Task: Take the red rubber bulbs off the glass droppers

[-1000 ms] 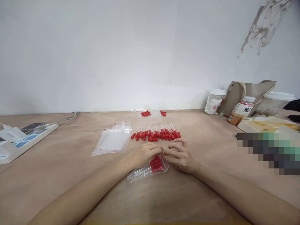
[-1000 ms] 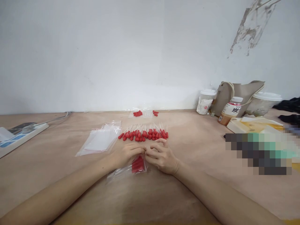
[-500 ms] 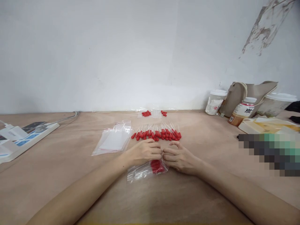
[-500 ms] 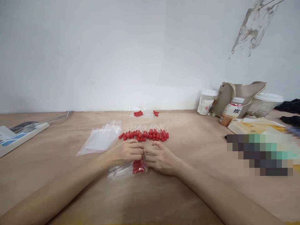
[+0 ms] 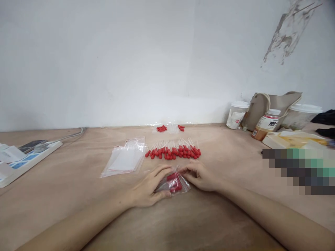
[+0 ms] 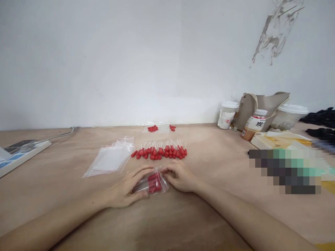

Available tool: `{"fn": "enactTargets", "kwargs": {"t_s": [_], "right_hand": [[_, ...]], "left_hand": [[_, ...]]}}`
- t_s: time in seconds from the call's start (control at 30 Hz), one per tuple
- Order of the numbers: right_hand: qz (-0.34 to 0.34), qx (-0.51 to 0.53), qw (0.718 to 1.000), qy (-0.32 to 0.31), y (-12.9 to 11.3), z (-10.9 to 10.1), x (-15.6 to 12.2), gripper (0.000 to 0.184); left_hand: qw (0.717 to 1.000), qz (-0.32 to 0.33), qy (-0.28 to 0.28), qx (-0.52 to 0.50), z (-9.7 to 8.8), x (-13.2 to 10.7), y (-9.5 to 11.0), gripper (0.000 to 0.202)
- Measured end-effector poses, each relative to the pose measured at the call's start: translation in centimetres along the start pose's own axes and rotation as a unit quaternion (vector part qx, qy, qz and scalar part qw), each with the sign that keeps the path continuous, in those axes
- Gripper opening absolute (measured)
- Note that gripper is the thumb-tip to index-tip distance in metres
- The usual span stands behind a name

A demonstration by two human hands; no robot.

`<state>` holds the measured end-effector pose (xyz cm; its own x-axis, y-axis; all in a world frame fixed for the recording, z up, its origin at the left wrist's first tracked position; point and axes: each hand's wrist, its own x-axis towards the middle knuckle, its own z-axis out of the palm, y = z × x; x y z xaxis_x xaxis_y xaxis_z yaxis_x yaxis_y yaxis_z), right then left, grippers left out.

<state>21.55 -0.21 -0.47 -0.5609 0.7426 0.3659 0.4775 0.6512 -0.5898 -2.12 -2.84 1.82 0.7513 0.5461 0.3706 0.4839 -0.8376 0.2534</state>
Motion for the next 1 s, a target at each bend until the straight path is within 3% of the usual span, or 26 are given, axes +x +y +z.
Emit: {"fn": "enactTargets", "kwargs": {"t_s": [0.1,0.2,0.3,0.5,0.63,0.77,1.0], "right_hand": [[0.042,0.047,0.998,0.002,-0.1,0.7,0.7,0.024],[0.020,0.004,0.999,-0.041,-0.7,0.6,1.1,0.024],[0.014,-0.010,0.999,-0.042,-1.2,0.3,1.1,0.024],[0.058,0.139,0.988,-0.041,-1.1,1.3,0.9,0.026],[0.050,0.113,0.990,-0.061,-1.1,1.6,1.2,0.015],[0.039,0.115,0.991,-0.063,-0.7,0.9,1.3,0.015],[0.024,0.247,0.961,-0.125,-0.9,0.6,1.2,0.029]], "left_hand": [[0.999,-0.031,-0.020,-0.031,0.4,-1.3,-0.1,0.064],[0.996,-0.055,-0.028,-0.058,0.7,-1.4,-0.3,0.064],[0.996,-0.053,-0.021,-0.068,0.9,-1.0,-0.4,0.062],[0.995,-0.055,-0.024,-0.086,0.8,-0.6,-0.3,0.060],[0.994,-0.058,-0.039,-0.083,0.6,-0.6,-0.1,0.057],[0.992,-0.065,-0.071,-0.076,0.6,-0.5,-0.1,0.056],[0.992,-0.082,-0.067,-0.075,0.8,-0.6,-0.2,0.058]]}}
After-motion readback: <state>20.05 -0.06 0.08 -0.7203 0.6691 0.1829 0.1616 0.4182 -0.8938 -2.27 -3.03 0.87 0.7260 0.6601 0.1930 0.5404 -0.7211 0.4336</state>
